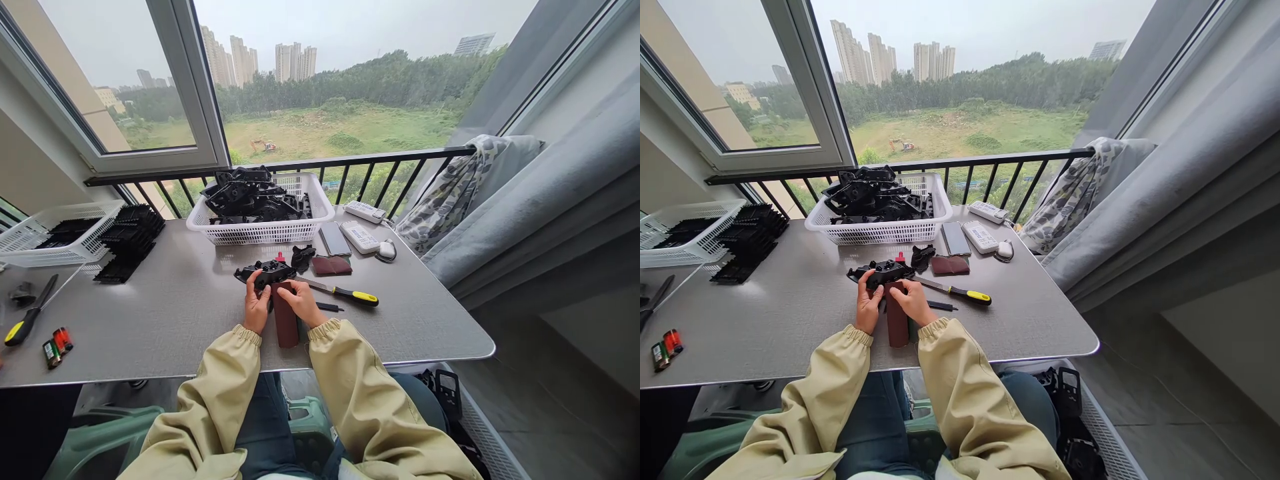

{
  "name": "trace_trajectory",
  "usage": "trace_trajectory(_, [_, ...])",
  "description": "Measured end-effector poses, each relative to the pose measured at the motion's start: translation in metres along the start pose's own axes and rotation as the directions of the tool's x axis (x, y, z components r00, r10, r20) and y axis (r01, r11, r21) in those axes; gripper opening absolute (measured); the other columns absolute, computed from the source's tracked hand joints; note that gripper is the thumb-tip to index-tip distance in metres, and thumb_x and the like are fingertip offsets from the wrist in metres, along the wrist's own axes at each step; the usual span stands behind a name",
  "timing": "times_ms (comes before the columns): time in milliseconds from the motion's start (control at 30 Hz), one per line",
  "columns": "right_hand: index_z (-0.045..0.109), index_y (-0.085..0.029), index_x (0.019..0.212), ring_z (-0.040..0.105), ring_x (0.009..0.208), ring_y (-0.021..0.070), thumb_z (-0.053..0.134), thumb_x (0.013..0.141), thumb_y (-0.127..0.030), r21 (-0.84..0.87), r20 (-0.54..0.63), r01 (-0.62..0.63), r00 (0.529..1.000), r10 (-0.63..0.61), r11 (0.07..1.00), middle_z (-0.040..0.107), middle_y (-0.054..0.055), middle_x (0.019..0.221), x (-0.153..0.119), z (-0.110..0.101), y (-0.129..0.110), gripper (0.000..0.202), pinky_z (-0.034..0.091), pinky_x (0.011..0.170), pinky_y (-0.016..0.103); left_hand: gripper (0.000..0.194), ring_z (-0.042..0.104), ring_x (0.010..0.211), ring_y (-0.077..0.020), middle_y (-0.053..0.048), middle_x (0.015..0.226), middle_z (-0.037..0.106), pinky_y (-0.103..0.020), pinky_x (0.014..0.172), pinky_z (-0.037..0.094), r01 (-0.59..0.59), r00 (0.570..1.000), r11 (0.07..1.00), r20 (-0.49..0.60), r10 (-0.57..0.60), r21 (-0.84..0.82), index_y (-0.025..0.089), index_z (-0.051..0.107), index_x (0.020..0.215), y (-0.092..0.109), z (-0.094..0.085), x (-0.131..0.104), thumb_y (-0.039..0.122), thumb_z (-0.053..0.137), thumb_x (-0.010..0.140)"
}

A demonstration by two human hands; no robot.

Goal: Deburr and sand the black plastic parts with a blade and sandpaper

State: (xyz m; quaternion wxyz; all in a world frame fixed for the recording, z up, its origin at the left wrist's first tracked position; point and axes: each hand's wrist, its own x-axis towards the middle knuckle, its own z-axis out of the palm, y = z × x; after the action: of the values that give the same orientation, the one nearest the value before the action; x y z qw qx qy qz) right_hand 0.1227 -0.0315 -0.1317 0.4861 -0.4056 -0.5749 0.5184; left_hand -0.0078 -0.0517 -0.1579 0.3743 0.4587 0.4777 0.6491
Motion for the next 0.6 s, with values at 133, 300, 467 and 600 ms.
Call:
trace_trajectory(133, [0.054,-0.02,0.048,0.04,0.052,0.0123,0.065,0.062,-0.035,0.057,-0.007,-0.042,0.999,0.043,0.997,0.051,-0.003,0.049,0.0,0.001,-0.001,0.023,0.032,0.051,0.026,0.047,0.063,0.095,-0.018,-0.005,0.114,0.063,-0.033,0.09,0.05,0.024,0.999,0.999,-0.046,-0.026,-0.043,0.025,0.056,0.116,0.002,0.001,0.001,0.037,0.073,0.074])
trace_trajectory(300, [0.056,-0.019,0.053,0.042,0.05,0.0121,0.064,0.062,-0.039,0.187,-0.088,-0.112,0.988,0.13,0.976,0.052,-0.002,0.051,0.005,-0.005,0.004,0.024,0.034,0.049,0.026,0.051,0.063,0.081,-0.0141,-0.002,0.102,0.06,-0.029,0.076,0.056,0.097,0.986,0.983,-0.123,-0.117,-0.159,0.027,0.049,0.116,0.002,0.002,0.006,0.031,0.074,0.071])
trace_trajectory(467, [0.058,-0.019,0.06,0.047,0.051,0.0128,0.065,0.064,-0.044,0.303,-0.184,-0.116,0.967,0.178,0.946,0.056,-0.002,0.053,0.007,-0.012,0.008,0.026,0.039,0.05,0.026,0.048,0.061,0.066,-0.0086,0.002,0.09,0.059,-0.027,0.07,0.057,0.191,0.968,0.939,-0.106,-0.229,-0.287,0.027,0.047,0.112,0.003,0.0,0.01,0.025,0.068,0.069])
trace_trajectory(600, [0.057,-0.019,0.062,0.047,0.051,0.0127,0.067,0.064,-0.045,0.361,-0.235,-0.091,0.954,0.185,0.928,0.056,-0.001,0.054,0.006,-0.013,0.007,0.028,0.04,0.049,0.026,0.049,0.059,0.06,-0.0067,0.003,0.09,0.059,-0.024,0.063,0.056,0.245,0.955,0.908,-0.077,-0.286,-0.339,0.027,0.047,0.109,0.006,-0.001,0.011,0.021,0.066,0.063])
